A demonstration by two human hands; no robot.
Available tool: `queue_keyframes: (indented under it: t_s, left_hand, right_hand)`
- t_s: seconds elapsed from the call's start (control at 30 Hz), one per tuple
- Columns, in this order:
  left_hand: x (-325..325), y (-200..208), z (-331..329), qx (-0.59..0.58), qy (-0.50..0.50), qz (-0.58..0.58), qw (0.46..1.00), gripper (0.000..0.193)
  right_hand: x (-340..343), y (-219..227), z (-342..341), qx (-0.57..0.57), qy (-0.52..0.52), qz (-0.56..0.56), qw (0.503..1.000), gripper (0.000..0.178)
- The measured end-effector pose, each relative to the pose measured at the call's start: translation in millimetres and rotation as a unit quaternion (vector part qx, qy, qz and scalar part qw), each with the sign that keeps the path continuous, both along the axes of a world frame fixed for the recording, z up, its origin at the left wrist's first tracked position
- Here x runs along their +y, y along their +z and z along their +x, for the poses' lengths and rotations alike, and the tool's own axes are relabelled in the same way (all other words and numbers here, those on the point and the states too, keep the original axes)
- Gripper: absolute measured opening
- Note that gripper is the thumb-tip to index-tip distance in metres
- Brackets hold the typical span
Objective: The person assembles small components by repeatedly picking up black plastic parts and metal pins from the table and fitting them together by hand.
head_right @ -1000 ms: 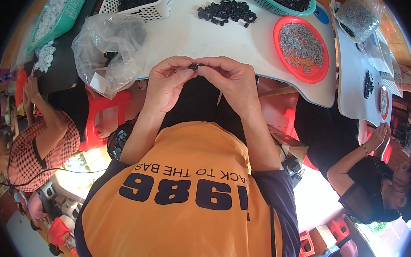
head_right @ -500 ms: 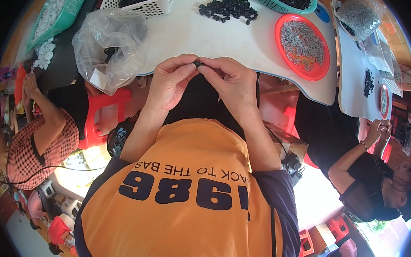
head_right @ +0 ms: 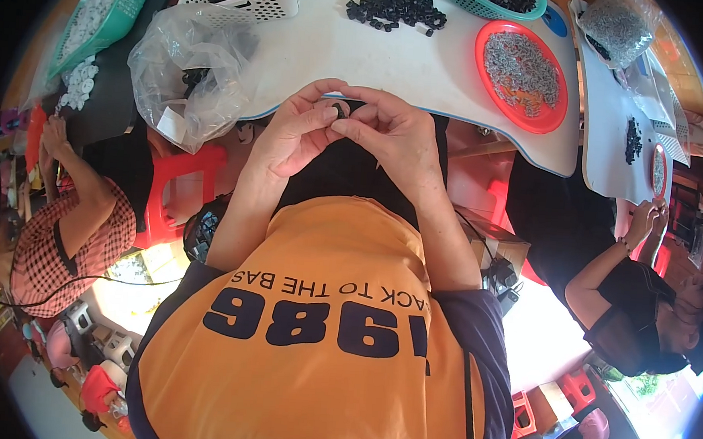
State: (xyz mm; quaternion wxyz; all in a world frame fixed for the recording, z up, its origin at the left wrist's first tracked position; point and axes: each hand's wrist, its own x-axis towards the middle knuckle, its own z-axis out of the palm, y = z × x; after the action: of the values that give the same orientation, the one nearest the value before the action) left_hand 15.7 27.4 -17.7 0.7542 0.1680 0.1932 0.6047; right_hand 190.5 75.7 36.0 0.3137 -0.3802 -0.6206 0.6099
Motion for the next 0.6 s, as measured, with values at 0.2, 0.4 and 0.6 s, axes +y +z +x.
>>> queue_keyframes:
  t_s: [0.2, 0.4, 0.6]
  left_hand:
    - [-1.4, 0.0, 0.0, -0.024, -0.054, -0.016, 0.998, 0.041]
    - [-3.1, -7.7, -1.6, -0.008, -0.064, -0.026, 0.998, 0.042]
    - [-0.4, -17.0, -1.4, 0.012, -0.071, -0.032, 0.997, 0.035]
  right_hand:
    - [2.5, -0.9, 7.9, -0.051, 0.100, -0.030, 0.993, 0.031]
    - [-4.4, -5.4, 6.1, -0.049, 0.094, -0.027, 0.994, 0.026]
    - [-4.5, -9.1, 4.6, -0.037, 0.077, -0.039, 0.996, 0.028]
